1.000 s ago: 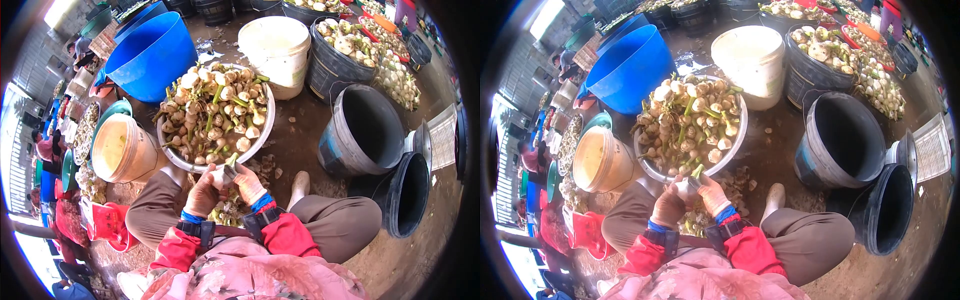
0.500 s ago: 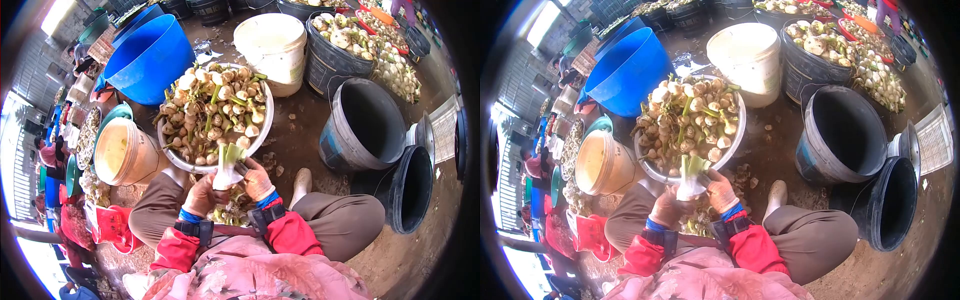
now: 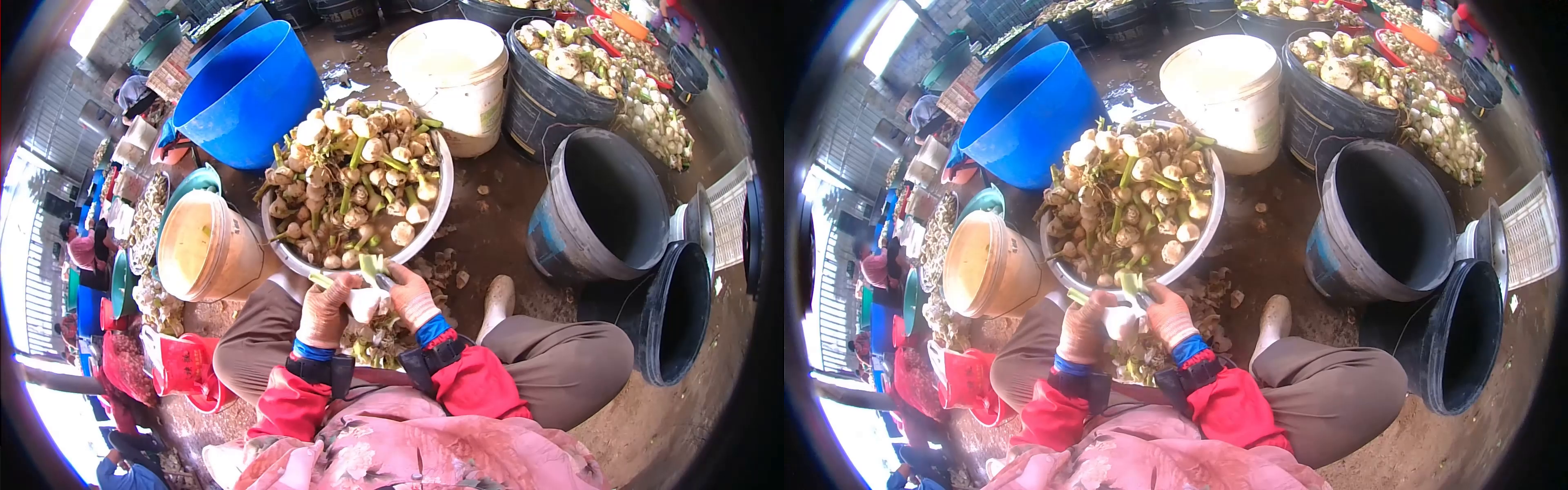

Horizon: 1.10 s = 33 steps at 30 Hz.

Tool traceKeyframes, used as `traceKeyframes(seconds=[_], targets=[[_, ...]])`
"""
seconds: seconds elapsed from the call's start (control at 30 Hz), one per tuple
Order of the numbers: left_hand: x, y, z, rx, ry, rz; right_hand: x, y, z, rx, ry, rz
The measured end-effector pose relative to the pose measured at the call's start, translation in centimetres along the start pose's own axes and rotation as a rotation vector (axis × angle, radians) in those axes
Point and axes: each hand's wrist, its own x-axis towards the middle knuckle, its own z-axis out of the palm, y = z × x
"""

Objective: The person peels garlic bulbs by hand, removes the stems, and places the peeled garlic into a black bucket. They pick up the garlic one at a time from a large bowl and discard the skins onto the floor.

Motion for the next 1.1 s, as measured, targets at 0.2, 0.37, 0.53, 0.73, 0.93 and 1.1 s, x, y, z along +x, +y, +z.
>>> traceKeyframes(seconds=[0.2, 0.37, 0.53, 0.73, 0.93, 1.1], targets=[[2.0, 0.5, -1.1, -0.274, 0.154, -0.044, -2.5, -4.1, -0.8, -0.352, -0.684, -0.064], [3.5, -2.0, -5.9, -0.415, 0.386, -0.065, -2.0, -7.1, -4.3, 0.677, -0.555, -0.064], [1.3, -1.8, -5.2, -0.395, 0.421, -0.129, 0.1, -3.7, -5.6, 0.615, -0.34, -0.016], [0.9, -2.1, -4.5, -0.561, 0.228, -0.164, -0.6, 0.9, -2.4, -0.856, -0.52, 0.053], [3.1, 0.8, -8.7, -0.585, 0.238, -0.097, 0.5, 0.5, -2.6, -0.653, -0.185, 0.045], [6.5, 9.2, -16.6, -0.519, 0.489, 0.189, 1.5, 3.5, -3.4, -0.604, -0.184, -0.008]])
